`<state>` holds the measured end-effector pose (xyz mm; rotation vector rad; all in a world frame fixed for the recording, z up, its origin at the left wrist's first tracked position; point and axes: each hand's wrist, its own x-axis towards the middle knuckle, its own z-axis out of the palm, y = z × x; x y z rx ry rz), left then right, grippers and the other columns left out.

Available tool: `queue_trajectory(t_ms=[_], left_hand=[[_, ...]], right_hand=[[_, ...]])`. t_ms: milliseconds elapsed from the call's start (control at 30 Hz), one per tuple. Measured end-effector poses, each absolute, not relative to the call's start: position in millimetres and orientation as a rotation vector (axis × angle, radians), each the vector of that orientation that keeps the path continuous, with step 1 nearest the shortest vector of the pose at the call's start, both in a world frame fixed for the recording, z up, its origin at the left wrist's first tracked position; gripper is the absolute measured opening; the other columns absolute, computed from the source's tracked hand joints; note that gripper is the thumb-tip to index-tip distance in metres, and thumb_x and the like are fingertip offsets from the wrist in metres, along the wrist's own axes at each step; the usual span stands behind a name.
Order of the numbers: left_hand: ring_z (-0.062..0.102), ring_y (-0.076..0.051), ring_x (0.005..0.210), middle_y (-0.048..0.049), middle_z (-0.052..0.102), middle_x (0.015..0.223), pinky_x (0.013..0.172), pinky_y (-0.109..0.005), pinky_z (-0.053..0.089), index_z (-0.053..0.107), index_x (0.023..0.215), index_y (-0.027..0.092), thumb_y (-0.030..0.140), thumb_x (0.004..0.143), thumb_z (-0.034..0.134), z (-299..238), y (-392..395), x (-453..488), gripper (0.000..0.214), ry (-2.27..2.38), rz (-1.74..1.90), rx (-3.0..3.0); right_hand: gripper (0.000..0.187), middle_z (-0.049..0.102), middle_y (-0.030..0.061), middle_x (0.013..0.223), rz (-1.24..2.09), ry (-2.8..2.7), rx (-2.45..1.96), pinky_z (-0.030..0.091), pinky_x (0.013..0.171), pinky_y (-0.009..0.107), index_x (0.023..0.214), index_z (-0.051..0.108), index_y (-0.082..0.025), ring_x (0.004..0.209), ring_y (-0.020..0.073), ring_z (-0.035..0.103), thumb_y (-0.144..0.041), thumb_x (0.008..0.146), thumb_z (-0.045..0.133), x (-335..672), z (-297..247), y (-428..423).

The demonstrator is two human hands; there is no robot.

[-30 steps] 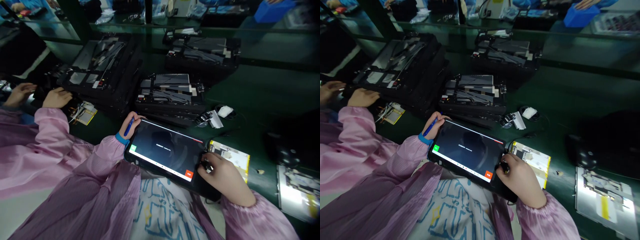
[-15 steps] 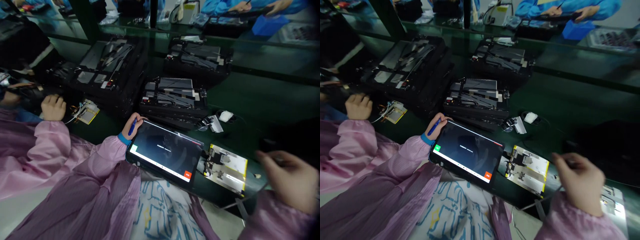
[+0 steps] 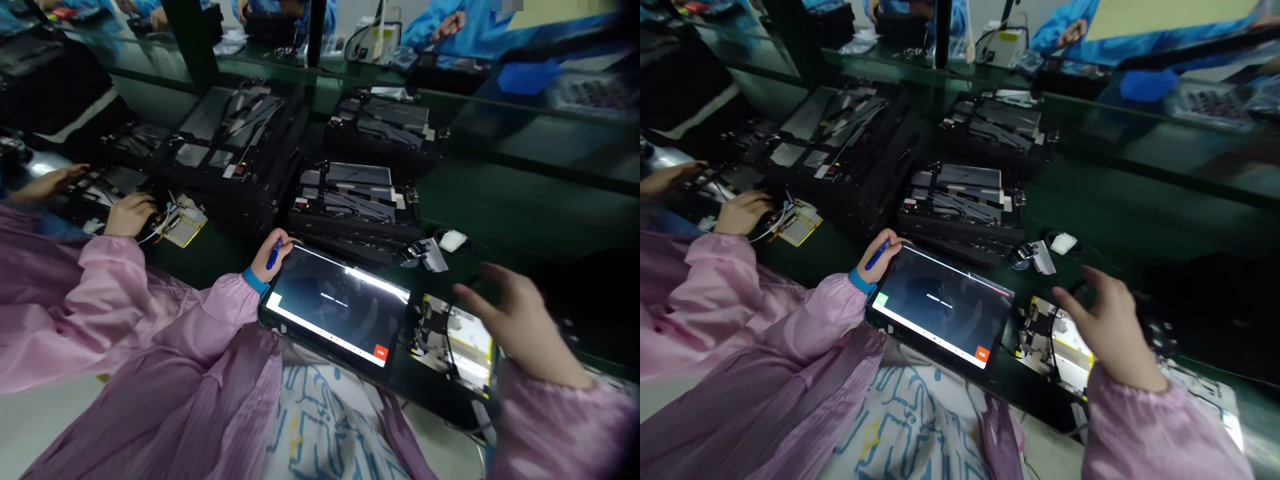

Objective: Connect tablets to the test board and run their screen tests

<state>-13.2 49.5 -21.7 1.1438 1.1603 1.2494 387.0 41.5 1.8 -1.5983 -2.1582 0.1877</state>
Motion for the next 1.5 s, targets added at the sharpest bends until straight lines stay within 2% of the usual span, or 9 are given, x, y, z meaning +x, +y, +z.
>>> queue_trajectory(t_ms=[67,233,367,467,533,767,933,1167,1500], left_hand=[[0.061,-0.018,0.079,-0.0007,0.065,0.083,0.082,-0.033,0.041,0.037,0.073,0.021,0.027,0.077,0.062,-22,49,-13,0.026,1.154,1.261,1.116],[0.059,-0.016,0.076,0.0,0.064,0.081,0.081,-0.031,0.04,0.037,0.074,0.02,0.027,0.077,0.061,-22,46,-11,0.025,1.154,1.273,1.088],[0.058,-0.015,0.076,-0.0001,0.065,0.081,0.081,-0.031,0.04,0.037,0.075,0.02,0.027,0.078,0.059,-18,42,-10,0.023,1.162,1.261,1.097],[0.059,-0.015,0.076,0.0,0.065,0.081,0.081,-0.031,0.04,0.036,0.075,0.02,0.027,0.079,0.058,-16,41,-10,0.023,1.173,1.257,1.112],[0.059,-0.014,0.076,0.0001,0.065,0.081,0.082,-0.031,0.041,0.036,0.075,0.02,0.025,0.079,0.057,-16,41,-10,0.022,1.172,1.261,1.116],[0.061,-0.016,0.082,0.0,0.065,0.082,0.079,-0.03,0.041,0.036,0.075,0.02,0.022,0.078,0.057,-19,43,-12,0.021,1.173,1.259,1.115],[0.061,-0.015,0.079,0.0004,0.065,0.082,0.078,-0.03,0.041,0.036,0.075,0.021,0.023,0.076,0.059,-21,44,-10,0.023,1.137,1.269,1.054],[0.061,-0.015,0.076,0.0008,0.065,0.081,0.075,-0.03,0.042,0.036,0.075,0.021,0.023,0.075,0.06,-22,46,-9,0.025,1.128,1.262,1.044],[0.062,-0.015,0.075,0.001,0.066,0.08,0.073,-0.03,0.043,0.036,0.075,0.021,0.024,0.075,0.062,-28,50,-10,0.026,1.114,1.279,1.056]], right_hand=[[0.052,0.06,0.0215,0.111,0.207,-2.244,-1.513,0.045,0.088,0.049,0.123,0.05,-0.015,0.108,0.0371,0.055,-0.051,0.085,0.05,349,12,24],[0.043,0.058,0.0139,0.125,0.409,-2.467,-1.051,0.039,0.102,0.049,0.126,0.047,-0.018,0.125,0.0292,0.047,-0.035,0.087,0.052,243,30,-27],[0.048,0.053,0.0129,0.134,0.527,-2.65,-0.793,0.018,0.113,0.058,0.133,0.044,-0.016,0.137,0.0287,0.033,-0.03,0.088,0.05,179,20,-57],[0.053,0.054,0.0131,0.134,0.553,-2.625,-0.795,0.003,0.114,0.062,0.136,0.041,-0.015,0.138,0.0299,0.031,-0.032,0.087,0.052,156,10,-62],[0.052,0.054,0.013,0.134,0.547,-2.586,-0.822,-0.001,0.114,0.061,0.135,0.041,-0.014,0.138,0.0283,0.031,-0.033,0.087,0.052,156,9,-59],[0.046,0.049,0.016,0.136,0.275,-2.446,-1.128,0.014,0.111,0.063,0.122,0.05,-0.015,0.139,0.0335,0.026,-0.036,0.083,0.059,214,13,-57],[0.033,0.055,0.013,0.131,0.086,-2.406,-1.208,0.012,0.109,0.066,0.115,0.057,-0.02,0.136,0.0343,0.033,-0.033,0.085,0.059,241,-9,-71],[0.019,0.061,0.01,0.124,0.114,-2.259,-1.254,0.015,0.109,0.065,0.097,0.063,-0.021,0.132,0.0327,0.04,-0.035,0.084,0.062,245,-16,-77],[0.016,0.063,0.0099,0.12,0.137,-2.224,-1.216,0.014,0.109,0.065,0.092,0.063,-0.021,0.133,0.0314,0.038,-0.035,0.085,0.061,245,-16,-77]])
